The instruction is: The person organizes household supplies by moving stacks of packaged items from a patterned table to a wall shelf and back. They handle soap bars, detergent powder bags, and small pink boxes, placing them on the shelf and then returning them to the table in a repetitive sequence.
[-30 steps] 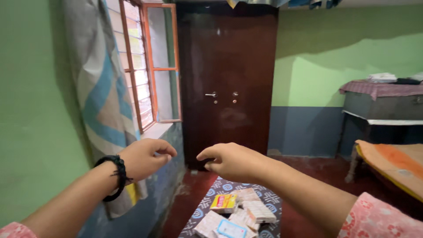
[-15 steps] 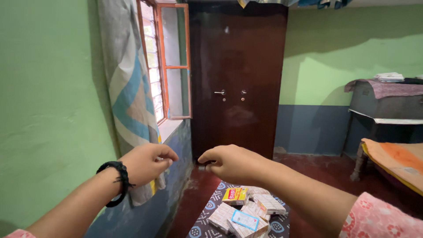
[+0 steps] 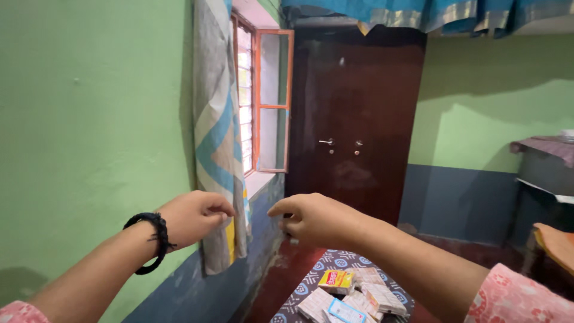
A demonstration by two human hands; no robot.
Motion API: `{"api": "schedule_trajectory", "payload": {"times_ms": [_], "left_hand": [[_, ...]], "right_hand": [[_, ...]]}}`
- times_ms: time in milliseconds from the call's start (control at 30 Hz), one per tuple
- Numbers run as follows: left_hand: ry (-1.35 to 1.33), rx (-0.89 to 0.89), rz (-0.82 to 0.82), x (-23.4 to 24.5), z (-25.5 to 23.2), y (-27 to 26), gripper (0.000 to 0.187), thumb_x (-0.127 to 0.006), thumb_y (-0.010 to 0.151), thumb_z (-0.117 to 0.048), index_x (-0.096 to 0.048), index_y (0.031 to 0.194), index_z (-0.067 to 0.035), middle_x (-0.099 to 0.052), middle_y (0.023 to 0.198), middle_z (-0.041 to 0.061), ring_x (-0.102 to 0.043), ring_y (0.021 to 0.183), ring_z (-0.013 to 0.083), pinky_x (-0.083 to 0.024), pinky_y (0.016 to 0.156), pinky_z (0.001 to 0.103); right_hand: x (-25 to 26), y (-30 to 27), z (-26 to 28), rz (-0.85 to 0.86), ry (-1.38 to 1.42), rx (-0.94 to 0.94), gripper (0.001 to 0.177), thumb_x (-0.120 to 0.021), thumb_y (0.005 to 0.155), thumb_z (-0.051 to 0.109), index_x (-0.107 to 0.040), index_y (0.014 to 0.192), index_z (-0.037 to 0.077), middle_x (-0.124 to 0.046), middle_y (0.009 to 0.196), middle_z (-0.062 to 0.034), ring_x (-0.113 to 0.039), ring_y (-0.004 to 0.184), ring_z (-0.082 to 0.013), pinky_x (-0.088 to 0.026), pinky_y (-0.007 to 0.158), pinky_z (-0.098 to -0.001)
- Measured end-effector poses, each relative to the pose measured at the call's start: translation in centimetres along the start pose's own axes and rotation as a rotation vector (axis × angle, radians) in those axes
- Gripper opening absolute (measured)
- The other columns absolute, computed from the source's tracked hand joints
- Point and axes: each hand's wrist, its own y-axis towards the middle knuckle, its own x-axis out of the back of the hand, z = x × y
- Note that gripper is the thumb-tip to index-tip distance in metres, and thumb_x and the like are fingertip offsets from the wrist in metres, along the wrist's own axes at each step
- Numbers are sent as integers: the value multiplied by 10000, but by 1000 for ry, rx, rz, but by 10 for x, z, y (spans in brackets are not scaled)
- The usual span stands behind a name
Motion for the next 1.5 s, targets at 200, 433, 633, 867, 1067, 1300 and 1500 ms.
{"api": "schedule_trajectory", "payload": {"times_ms": [200,433,633,867,1067,1300,1500], "left_hand": [[106,81,-33,3,-3,-44,277,-620,911,-229,-757,1142,-162,-792,1109,29,-762,1038,181,-581,913,326],[110,182,-46,2,-8,-104,271,-624,924,-251,-759,1146,-173,-794,1142,28,-776,1034,178,-599,907,328],[143,292,-50,17,-17,-158,273,-612,945,-258,-746,1174,-192,-781,1183,-2,-767,1070,161,-590,928,323],[163,379,-117,55,-14,-203,266,-609,964,-277,-740,1182,-195,-763,1221,-18,-746,1114,161,-586,940,333],[184,452,-172,89,1,-245,271,-596,971,-280,-735,1193,-208,-764,1235,-19,-742,1132,158,-587,947,338],[324,468,-240,157,47,-305,274,-619,948,-295,-741,1178,-209,-778,1184,8,-760,1077,179,-594,929,339],[373,563,-324,212,79,-361,281,-625,932,-277,-738,1182,-212,-779,1153,39,-755,1070,199,-590,936,354]], "right_hand": [[-10,-22,6,4,39,110,350,-634,904,230,-707,1240,161,-760,1157,-90,-745,1047,-225,-565,904,-344],[-27,-44,28,78,87,92,364,-633,913,256,-688,1267,187,-755,1166,-96,-742,1061,-234,-571,905,-350],[-50,-53,58,101,98,209,352,-622,922,239,-697,1255,153,-752,1169,-109,-722,1094,-247,-558,922,-357],[-62,-48,103,148,108,308,363,-613,920,240,-679,1260,130,-774,1120,-112,-742,1042,-253,-572,898,-367],[-71,-40,160,150,31,343,371,-607,921,253,-673,1276,169,-726,1203,-97,-697,1078,-278,-542,925,-401],[-110,-18,244,137,108,523,360,-619,925,243,-682,1270,159,-730,1197,-102,-699,1093,-285,-543,941,-400],[-140,-16,324,178,107,617,364,-604,930,235,-675,1282,173,-725,1194,-95,-688,1092,-292,-536,940,-408]]}}
